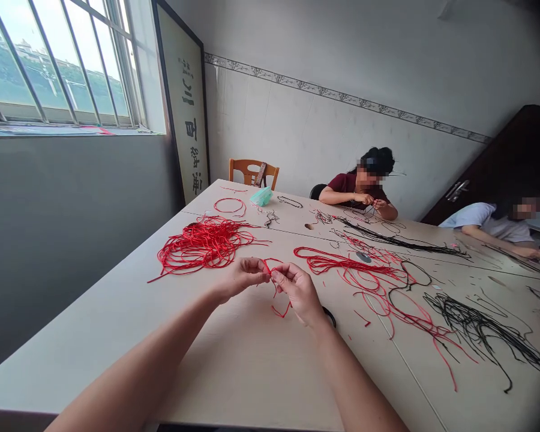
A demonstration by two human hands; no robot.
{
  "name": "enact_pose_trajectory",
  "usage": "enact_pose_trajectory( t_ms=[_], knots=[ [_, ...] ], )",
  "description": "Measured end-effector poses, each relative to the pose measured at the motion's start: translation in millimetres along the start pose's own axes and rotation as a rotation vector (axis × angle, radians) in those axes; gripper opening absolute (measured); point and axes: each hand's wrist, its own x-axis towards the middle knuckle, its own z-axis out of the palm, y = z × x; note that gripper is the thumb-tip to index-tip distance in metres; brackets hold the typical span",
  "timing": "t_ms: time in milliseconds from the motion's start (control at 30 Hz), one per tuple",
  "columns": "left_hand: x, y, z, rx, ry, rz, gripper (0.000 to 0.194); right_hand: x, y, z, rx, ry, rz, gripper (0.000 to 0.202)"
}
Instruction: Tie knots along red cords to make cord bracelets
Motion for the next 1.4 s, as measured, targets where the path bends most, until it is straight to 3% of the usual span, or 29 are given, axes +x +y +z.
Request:
enact_pose_trajectory(
  t_ms=[100, 200, 333, 500, 733, 1033, 1200, 1400],
  knots=[
    [0.1, 0.5, 1.7, 0.075, 0.110, 0.056, 0.019, 0.5, 3.5, -0.3, 0.080, 0.065, 0.062, 0.028],
    [-0.9, 2.3, 4.6, 0.200, 0.224, 0.156, 0.016, 1.6, 8.4, -2.5, 0.184, 0.018, 0.220, 0.035],
    [-2.3, 3.6, 10.4, 0.275, 0.242, 0.227, 0.016, 3.4, 12.3, -4.9, 0.359, -0.023, 0.353, 0.029],
    [-1.5, -1.5, 13.7, 0.213, 0.178, 0.136, 0.019, 5.3, 10.6, -5.2, 0.437, 0.125, 0.236, 0.023],
    [0.0, -9.1, 11.5, 0.012, 0.087, -0.006, 0.014, 6.2, 9.3, -6.8, 0.232, 0.183, 0.058, 0.021],
    [-4.8, 7.0, 9.2, -0.057, 0.116, -0.036, 0.011, 6.6, 16.8, -9.3, -0.468, 0.130, -0.203, 0.014],
    [-3.0, 5.9, 8.8, -0.063, 0.125, -0.043, 0.012, 5.2, 14.5, -6.6, -0.559, 0.123, -0.294, 0.016],
    [1.7, -9.4, 6.1, -0.008, 0.110, -0.039, 0.011, 3.0, 11.1, -6.1, -0.565, 0.102, -0.334, 0.016]
  ],
)
